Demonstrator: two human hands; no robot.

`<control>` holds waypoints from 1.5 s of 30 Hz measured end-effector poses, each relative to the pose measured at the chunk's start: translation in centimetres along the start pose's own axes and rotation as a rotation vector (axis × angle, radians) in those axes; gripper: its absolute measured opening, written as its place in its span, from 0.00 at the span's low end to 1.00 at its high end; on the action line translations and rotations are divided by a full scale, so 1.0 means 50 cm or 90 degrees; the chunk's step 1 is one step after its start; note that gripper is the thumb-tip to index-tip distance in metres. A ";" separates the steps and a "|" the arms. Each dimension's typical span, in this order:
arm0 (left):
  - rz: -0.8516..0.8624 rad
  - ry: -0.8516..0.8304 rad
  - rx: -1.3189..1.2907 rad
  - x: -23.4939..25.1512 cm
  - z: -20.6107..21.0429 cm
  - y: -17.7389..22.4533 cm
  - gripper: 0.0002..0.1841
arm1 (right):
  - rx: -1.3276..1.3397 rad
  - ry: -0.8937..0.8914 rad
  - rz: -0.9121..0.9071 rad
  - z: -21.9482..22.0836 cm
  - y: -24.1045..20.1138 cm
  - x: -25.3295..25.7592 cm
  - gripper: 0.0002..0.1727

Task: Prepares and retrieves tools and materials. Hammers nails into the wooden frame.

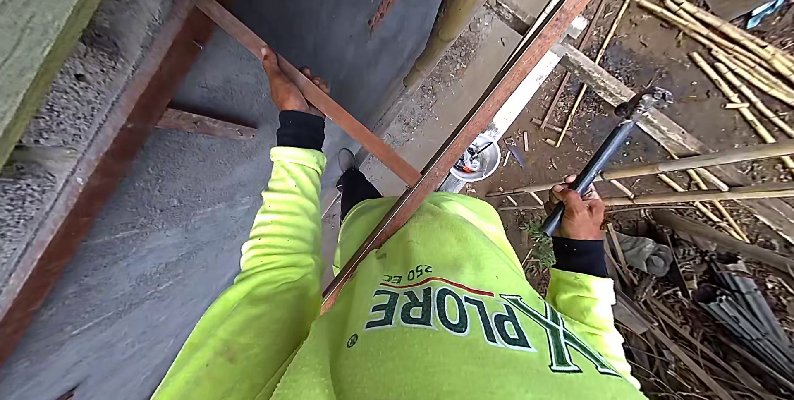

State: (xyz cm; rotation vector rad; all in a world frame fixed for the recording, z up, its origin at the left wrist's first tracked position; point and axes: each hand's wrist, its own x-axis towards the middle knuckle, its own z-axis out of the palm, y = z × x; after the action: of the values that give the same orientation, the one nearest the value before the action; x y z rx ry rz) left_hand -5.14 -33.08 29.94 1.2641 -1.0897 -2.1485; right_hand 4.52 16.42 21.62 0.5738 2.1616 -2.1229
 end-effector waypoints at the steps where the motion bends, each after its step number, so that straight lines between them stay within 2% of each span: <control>1: -0.002 0.005 -0.006 -0.007 0.002 -0.004 0.27 | -0.003 0.003 0.001 -0.009 0.004 -0.004 0.11; 5: -0.012 0.003 -0.043 -0.026 -0.004 0.002 0.25 | -0.002 -0.001 0.007 0.011 0.009 -0.008 0.13; 8: -0.044 -0.047 -0.017 -0.059 -0.034 -0.033 0.23 | 0.018 0.002 0.004 0.019 0.013 -0.012 0.13; 12: -0.188 -0.221 0.022 -0.146 -0.111 -0.123 0.22 | -0.001 0.014 0.009 0.022 0.020 -0.015 0.14; 14: -0.299 -0.326 0.049 -0.192 -0.151 -0.155 0.28 | 0.000 0.016 0.016 0.022 0.023 -0.019 0.14; 16: -0.350 -0.401 0.104 -0.235 -0.173 -0.171 0.32 | 0.000 0.012 0.019 0.023 0.019 -0.021 0.14; 18: -0.352 -0.447 0.148 -0.267 -0.176 -0.176 0.20 | -0.002 0.011 0.019 0.024 0.016 -0.023 0.14; 21: -0.344 -0.442 0.162 -0.288 -0.168 -0.173 0.08 | -0.008 0.010 0.021 0.023 0.015 -0.024 0.13; 25: -0.320 -0.378 0.248 -0.287 -0.136 -0.144 0.11 | 0.003 -0.007 0.002 0.032 0.015 -0.018 0.14; 29: -0.327 -0.364 0.309 -0.287 -0.130 -0.132 0.11 | -0.021 0.005 0.008 0.048 -0.006 -0.035 0.14; 41: -0.294 -0.339 0.295 -0.294 -0.119 -0.135 0.13 | -0.051 0.005 0.023 0.033 0.026 -0.062 0.17; 45: -0.260 -0.326 0.299 -0.302 -0.139 -0.151 0.13 | -0.046 0.006 0.038 0.031 0.045 -0.076 0.17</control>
State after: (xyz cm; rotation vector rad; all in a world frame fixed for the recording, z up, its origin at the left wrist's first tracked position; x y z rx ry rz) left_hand 8.69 -21.16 30.13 1.2339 -1.7534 -2.7265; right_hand 8.40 14.02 20.53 0.6342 2.1875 -2.0072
